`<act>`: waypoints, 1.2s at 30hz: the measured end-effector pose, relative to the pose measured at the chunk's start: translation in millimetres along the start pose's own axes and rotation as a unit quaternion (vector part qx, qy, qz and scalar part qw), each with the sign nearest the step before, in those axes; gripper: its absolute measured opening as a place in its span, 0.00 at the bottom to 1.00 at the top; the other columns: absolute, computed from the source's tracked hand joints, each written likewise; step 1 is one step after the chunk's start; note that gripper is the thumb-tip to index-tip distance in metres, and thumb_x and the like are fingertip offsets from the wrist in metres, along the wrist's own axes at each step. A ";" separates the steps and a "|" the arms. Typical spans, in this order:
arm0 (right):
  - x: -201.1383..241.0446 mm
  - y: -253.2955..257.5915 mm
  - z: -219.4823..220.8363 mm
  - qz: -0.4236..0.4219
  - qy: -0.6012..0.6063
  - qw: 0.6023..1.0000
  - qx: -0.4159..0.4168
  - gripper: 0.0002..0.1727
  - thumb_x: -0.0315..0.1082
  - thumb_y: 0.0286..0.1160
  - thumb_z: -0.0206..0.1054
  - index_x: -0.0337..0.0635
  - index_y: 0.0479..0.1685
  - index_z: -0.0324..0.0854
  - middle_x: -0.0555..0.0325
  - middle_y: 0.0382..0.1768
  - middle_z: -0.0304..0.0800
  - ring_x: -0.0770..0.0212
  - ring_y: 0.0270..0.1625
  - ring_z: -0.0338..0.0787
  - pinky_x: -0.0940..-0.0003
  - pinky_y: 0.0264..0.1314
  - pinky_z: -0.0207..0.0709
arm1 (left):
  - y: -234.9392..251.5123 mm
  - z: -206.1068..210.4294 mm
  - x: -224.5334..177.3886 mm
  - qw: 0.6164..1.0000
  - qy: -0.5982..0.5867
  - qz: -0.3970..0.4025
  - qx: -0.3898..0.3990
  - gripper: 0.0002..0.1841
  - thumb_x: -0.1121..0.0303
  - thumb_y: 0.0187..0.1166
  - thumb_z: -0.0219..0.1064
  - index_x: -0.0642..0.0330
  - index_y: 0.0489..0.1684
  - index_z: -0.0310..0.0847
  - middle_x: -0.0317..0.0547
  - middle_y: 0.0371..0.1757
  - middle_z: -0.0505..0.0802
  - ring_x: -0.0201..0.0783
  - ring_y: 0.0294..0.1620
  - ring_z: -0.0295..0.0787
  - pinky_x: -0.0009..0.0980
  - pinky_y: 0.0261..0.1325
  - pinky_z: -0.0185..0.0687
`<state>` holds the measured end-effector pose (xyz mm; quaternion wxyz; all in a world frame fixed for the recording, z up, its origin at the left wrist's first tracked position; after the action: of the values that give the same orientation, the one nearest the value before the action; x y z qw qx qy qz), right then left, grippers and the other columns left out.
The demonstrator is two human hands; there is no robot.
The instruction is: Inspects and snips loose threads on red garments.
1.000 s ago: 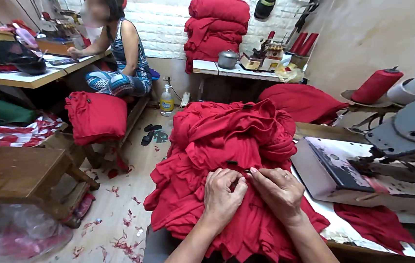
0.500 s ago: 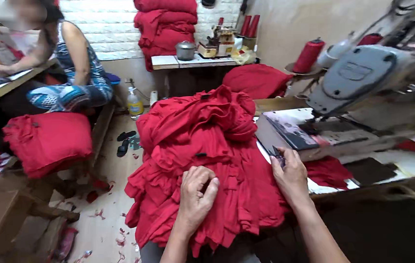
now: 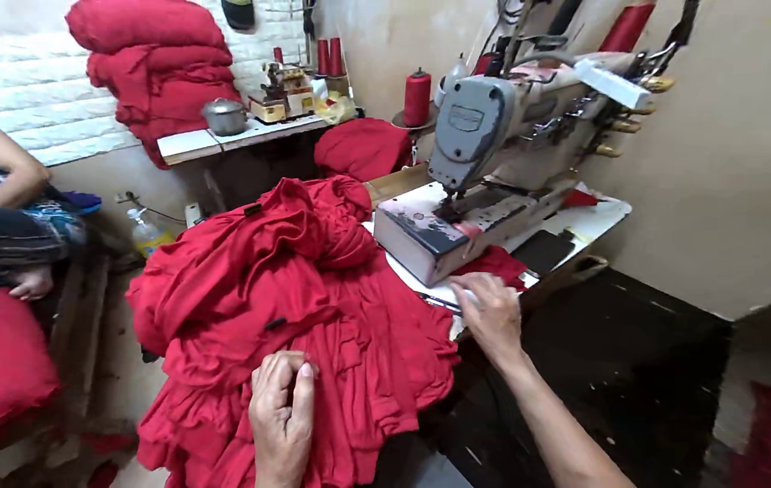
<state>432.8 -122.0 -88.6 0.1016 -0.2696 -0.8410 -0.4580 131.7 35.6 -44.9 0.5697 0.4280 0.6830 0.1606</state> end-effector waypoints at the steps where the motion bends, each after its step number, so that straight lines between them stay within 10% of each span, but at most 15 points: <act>1: -18.0 4.0 -10.3 0.030 -0.002 0.999 -0.016 0.18 0.41 0.85 0.61 0.37 0.53 0.91 0.37 0.56 0.91 0.33 0.61 0.88 0.31 0.61 0.74 | -0.1 0.1 -0.2 1.000 -0.001 0.001 0.000 0.17 0.66 0.85 0.52 0.60 0.28 0.85 0.37 0.37 0.89 0.26 0.49 0.83 0.24 0.61 0.72; 8: -168.3 4.7 -39.2 0.398 -0.035 0.913 -0.079 0.48 0.55 0.75 0.72 0.29 0.86 0.59 0.19 0.79 0.65 0.22 0.79 0.70 0.28 0.76 0.64 | -2.0 0.5 -0.5 1.000 0.003 0.007 -0.005 0.17 0.67 0.85 0.51 0.60 0.28 0.84 0.36 0.38 0.89 0.25 0.50 0.82 0.24 0.62 0.70; 13: -205.6 4.7 -21.0 0.467 -0.022 0.883 0.025 0.58 0.61 0.73 0.72 0.29 0.90 0.46 0.24 0.74 0.75 0.30 0.77 0.78 0.32 0.76 0.67 | -2.6 0.1 0.0 1.000 -0.001 0.012 -0.005 0.17 0.67 0.84 0.52 0.60 0.29 0.85 0.37 0.39 0.89 0.25 0.51 0.82 0.24 0.63 0.70; 15: -216.0 -0.2 -18.7 0.496 0.079 0.865 -0.018 0.53 0.51 0.72 0.77 0.29 0.88 0.51 0.28 0.73 0.76 0.41 0.70 0.82 0.46 0.74 0.73 | -2.4 0.6 0.5 1.000 -0.006 0.016 0.001 0.16 0.67 0.85 0.52 0.60 0.29 0.84 0.37 0.39 0.89 0.25 0.51 0.82 0.24 0.63 0.69; 18: -228.9 -15.4 -10.2 0.563 0.208 0.796 -0.077 0.27 0.47 0.79 0.71 0.36 0.65 0.72 0.61 0.33 0.75 0.72 0.25 0.74 0.75 0.28 0.71 | -3.9 1.5 2.9 1.000 -0.012 0.015 0.008 0.16 0.68 0.84 0.52 0.60 0.29 0.84 0.36 0.39 0.89 0.25 0.50 0.82 0.24 0.61 0.70; 28: -229.3 -39.2 -33.2 0.550 0.357 0.735 -0.174 0.18 0.34 0.89 0.57 0.35 0.71 0.66 0.56 0.45 0.83 0.72 0.29 0.86 0.79 0.32 0.81 | -1.8 2.9 3.0 0.999 -0.028 0.028 0.030 0.15 0.64 0.87 0.53 0.58 0.33 0.83 0.32 0.41 0.90 0.22 0.52 0.82 0.22 0.60 0.73; 36: -201.8 -168.6 -72.0 0.571 0.287 0.745 -0.191 0.18 0.31 0.90 0.56 0.37 0.72 0.60 0.61 0.38 0.75 0.77 0.25 0.77 0.83 0.28 0.74 | -1.3 4.8 0.9 0.998 -0.033 0.036 0.049 0.14 0.66 0.88 0.51 0.54 0.33 0.80 0.25 0.40 0.88 0.18 0.51 0.81 0.19 0.60 0.73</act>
<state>503.5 -327.6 -253.3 0.5276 -0.5691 -0.3556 -0.5208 135.6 34.2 -47.8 0.5637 0.4850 0.6552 0.1332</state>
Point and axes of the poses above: each hand's wrist, its own y-axis towards the middle knuckle, its own z-axis out of the palm, x = y × z, the point moved 7 cm from there along y, towards the middle knuckle
